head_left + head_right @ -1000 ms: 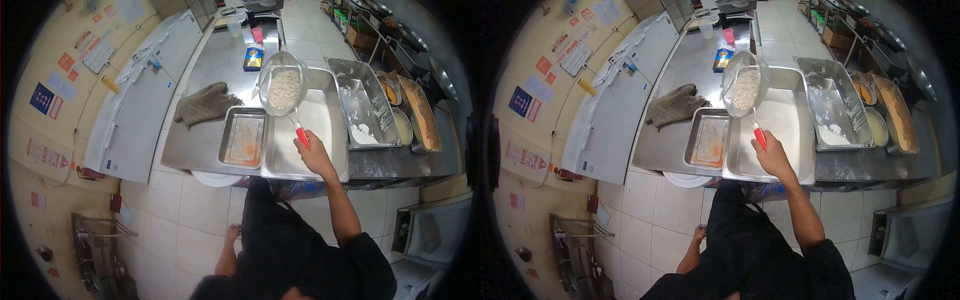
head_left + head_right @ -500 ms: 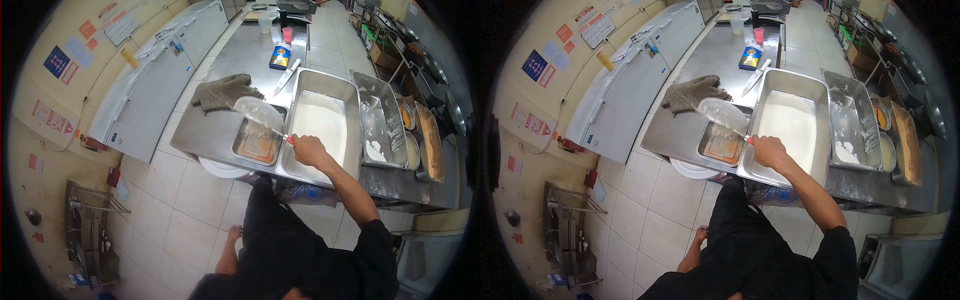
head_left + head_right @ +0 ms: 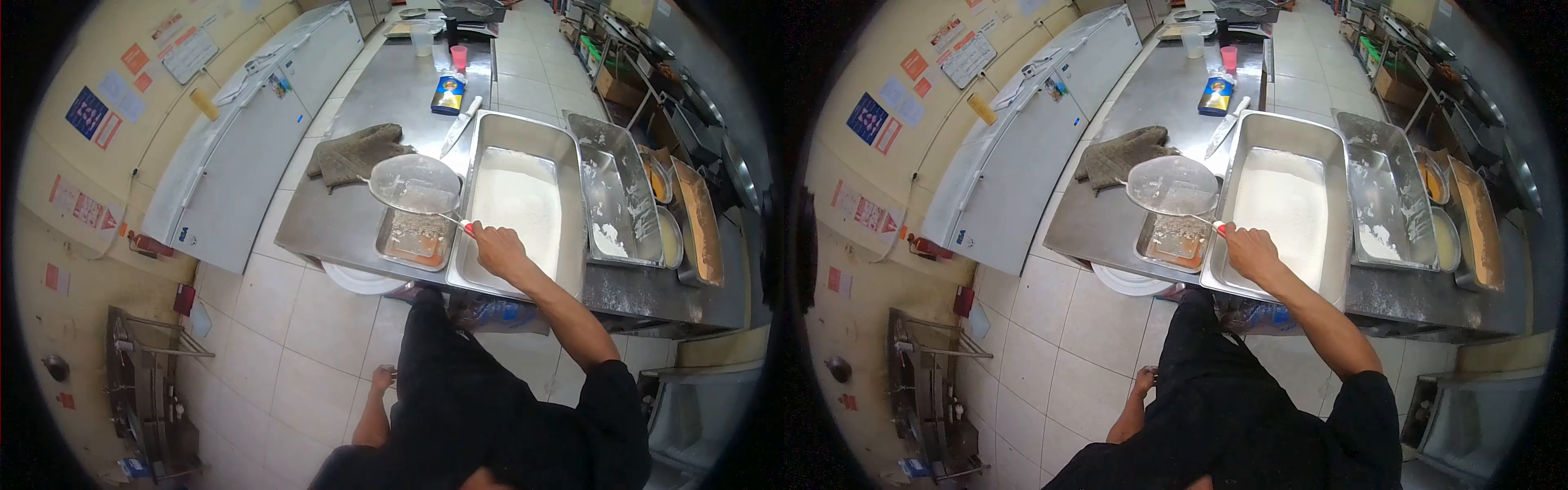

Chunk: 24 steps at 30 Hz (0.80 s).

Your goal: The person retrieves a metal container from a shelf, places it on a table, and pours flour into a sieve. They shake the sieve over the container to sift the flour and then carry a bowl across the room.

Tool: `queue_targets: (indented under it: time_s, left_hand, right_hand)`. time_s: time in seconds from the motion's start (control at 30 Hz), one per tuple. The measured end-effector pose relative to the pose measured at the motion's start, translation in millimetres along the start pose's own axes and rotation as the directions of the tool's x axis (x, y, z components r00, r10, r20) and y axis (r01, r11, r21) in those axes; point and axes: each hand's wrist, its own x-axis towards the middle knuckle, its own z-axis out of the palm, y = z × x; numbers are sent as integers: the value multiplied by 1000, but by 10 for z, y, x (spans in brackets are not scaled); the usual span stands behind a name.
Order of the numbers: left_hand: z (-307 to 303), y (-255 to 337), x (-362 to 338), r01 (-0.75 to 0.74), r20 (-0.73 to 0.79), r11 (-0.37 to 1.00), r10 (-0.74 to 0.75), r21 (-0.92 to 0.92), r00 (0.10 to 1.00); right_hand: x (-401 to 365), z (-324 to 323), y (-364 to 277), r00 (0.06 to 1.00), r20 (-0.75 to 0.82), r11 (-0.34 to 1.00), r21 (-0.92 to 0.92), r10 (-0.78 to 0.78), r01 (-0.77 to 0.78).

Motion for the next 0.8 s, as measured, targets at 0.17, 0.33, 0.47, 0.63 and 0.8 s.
queue_targets:
  time_s: [0.17, 0.33, 0.47, 0.63, 0.8]
  left_hand:
    - [-32, 212, 52, -3, -18, 1000, 3, 28, 1000]
    - [-47, 372, 77, -4, -12, 1000, 4, -10, 1000]
    - [-76, 591, -48, -108, -43, 994, 107, -20, 993]
    - [-141, 894, 12, -267, -117, 957, 254, -115, 960]
    - [-162, 1352, 211, -356, -20, 934, 356, -33, 934]
  right_hand:
    - [-52, -131, 94, 996, 92, 998, 60, -6, 0]
    - [-191, -296, 158, 986, -61, 911, 396, 153, -117]
    - [-297, -228, 526, 931, -224, 621, 784, 287, -3]
    - [-498, -30, 980, 885, 109, -83, 993, 453, -80]
    - [-427, 222, 1307, 898, 224, -403, 913, 380, -57]
